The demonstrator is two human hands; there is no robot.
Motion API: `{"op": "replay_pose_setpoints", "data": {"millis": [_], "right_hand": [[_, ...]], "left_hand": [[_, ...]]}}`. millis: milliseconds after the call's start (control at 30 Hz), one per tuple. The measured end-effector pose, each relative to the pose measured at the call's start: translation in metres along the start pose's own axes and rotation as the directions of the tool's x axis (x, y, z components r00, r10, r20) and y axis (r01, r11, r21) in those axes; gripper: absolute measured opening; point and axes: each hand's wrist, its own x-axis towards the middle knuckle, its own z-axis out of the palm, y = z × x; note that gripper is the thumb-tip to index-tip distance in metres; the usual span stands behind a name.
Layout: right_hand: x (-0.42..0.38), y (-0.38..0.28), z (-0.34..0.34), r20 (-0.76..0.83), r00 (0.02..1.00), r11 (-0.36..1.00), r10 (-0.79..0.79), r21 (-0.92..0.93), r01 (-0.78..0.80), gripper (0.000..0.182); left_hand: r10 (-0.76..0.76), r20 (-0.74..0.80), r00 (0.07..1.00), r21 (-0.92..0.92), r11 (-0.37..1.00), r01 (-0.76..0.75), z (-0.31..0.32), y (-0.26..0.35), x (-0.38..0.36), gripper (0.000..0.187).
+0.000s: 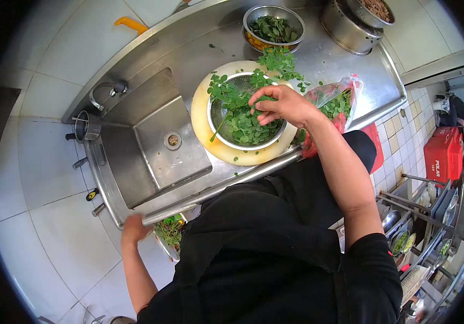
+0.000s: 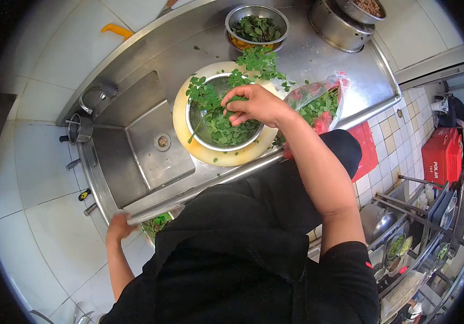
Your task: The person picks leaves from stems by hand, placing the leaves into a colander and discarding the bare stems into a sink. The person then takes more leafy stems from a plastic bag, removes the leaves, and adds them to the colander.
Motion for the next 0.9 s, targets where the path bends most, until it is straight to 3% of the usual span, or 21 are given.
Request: {"op": "replay_pose_setpoints", "data": {"millis": [33, 67, 133, 200, 267, 433, 533, 767, 833, 900], "right_hand": [[0.001, -0.001, 0.0, 0.036, 0.999, 0.998, 0.022, 0.062, -0.024, 0.022], [0.002, -0.001, -0.001, 0.038, 0.999, 0.998, 0.019, 0.055, -0.021, 0.022], [0.003, -0.001, -0.002, 0.093, 0.995, 0.988, 0.036, 0.147, -0.049, 0.026], [0.005, 0.002, -0.004, 0.11, 0.994, 0.983, 0.029, 0.179, -0.048, 0.027], [0.005, 0.006, -0.007, 0.12, 0.993, 0.976, 0.02, 0.211, -0.045, 0.028], [0.001, 0.012, -0.005, 0.148, 0.988, 0.979, -0.045, 0.202, 0.015, 0.029], [0.001, 0.017, -0.007, 0.122, 0.989, 0.977, -0.079, 0.206, 0.053, 0.027], [-0.007, 0.014, -0.005, 0.08, 0.995, 0.982, -0.05, 0.185, 0.035, 0.025], [-0.012, 0.006, -0.003, 0.066, 0.998, 0.98, 0.024, 0.195, -0.037, 0.03], [-0.012, 0.006, -0.004, 0.032, 0.998, 0.981, 0.046, 0.187, -0.051, 0.028]], "left_hand": [[0.058, -0.242, 0.969, -0.16, 0.982, -0.099, -0.02, 0.024, 0.004, 0.05], [0.069, -0.476, 0.877, -0.286, 0.931, -0.228, -0.043, 0.055, 0.007, 0.047], [0.082, -0.596, 0.799, -0.53, 0.707, -0.468, -0.095, 0.125, 0.015, 0.043], [0.233, -0.724, 0.649, -0.468, 0.524, -0.712, -0.129, 0.183, 0.032, 0.045], [0.319, -0.77, 0.552, -0.45, 0.343, -0.825, -0.152, 0.235, 0.054, 0.046], [0.354, -0.744, 0.566, -0.543, 0.172, -0.822, -0.179, 0.317, 0.088, 0.044], [0.333, -0.808, 0.487, -0.432, 0.228, -0.873, -0.172, 0.33, 0.101, 0.036], [0.281, -0.829, 0.484, -0.421, 0.254, -0.87, -0.152, 0.336, 0.114, 0.026], [0.243, -0.725, 0.644, -0.65, 0.066, -0.757, -0.149, 0.335, 0.115, 0.023], [0.236, -0.702, 0.672, -0.689, 0.015, -0.725, -0.152, 0.333, 0.117, 0.023]]}}
